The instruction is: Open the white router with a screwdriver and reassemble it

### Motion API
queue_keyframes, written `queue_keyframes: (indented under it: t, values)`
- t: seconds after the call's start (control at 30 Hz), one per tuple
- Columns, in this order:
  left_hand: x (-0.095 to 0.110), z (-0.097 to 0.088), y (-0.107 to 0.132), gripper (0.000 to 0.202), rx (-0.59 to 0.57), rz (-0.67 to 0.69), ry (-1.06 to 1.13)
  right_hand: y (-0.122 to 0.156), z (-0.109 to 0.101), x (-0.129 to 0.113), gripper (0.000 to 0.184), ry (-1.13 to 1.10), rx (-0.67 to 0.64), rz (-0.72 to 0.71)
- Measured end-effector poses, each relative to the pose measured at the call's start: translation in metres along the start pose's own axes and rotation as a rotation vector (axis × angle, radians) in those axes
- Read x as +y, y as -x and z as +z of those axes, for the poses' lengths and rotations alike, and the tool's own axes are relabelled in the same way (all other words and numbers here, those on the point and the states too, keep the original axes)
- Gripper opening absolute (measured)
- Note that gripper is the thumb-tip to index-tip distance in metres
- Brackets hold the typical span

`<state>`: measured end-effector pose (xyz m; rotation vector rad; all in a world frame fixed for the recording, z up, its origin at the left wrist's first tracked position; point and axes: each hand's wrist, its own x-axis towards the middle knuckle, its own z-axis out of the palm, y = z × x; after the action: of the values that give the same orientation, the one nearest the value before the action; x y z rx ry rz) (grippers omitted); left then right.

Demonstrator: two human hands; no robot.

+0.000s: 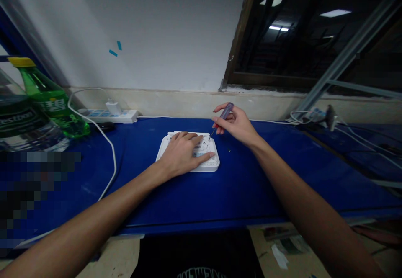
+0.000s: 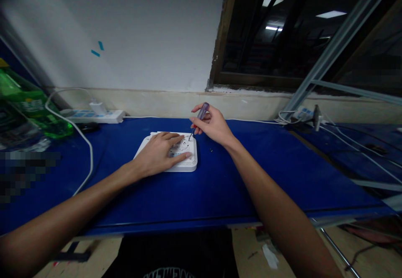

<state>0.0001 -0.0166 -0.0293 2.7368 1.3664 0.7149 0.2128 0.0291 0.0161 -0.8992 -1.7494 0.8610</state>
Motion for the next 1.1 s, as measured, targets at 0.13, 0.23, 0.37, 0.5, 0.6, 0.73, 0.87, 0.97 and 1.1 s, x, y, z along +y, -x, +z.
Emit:
queue_keyframes:
  t: [0.13,0.23,0.37,0.5,0.6,0.73,0.87,0.97,1.1]
  values:
    - [-0.002,-0.002,-0.007,0.04,0.159,0.036,0.144,0.002,0.002,-0.005,0.041,-0.099,-0.038,-0.002]
    - [-0.002,-0.001,-0.009,0.024,0.228,0.031,0.237,0.003,0.005,-0.007,0.042,-0.164,-0.078,0.0]
    - [-0.004,0.001,-0.008,0.008,0.228,0.001,0.259,0.002,0.002,-0.007,0.043,-0.188,-0.074,-0.007]
    - [-0.008,-0.003,-0.016,0.009,0.139,0.033,0.212,-0.002,-0.018,-0.001,0.045,-0.1,0.0,0.005]
    - [-0.002,-0.01,-0.036,0.013,-0.035,0.114,0.156,-0.002,-0.04,0.014,0.047,-0.028,0.01,0.077]
    - [0.019,-0.009,-0.076,0.015,-0.24,0.216,0.073,0.002,-0.066,0.041,0.054,-0.032,0.168,0.125]
    - [0.037,0.006,-0.108,0.022,-0.37,0.303,0.034,0.005,-0.085,0.059,0.056,-0.045,0.323,0.134]
    - [0.043,0.018,-0.119,0.025,-0.432,0.334,0.022,0.005,-0.093,0.062,0.054,-0.047,0.359,0.125]
    - [0.043,0.028,-0.121,0.029,-0.463,0.349,0.013,0.006,-0.096,0.059,0.05,-0.044,0.364,0.112]
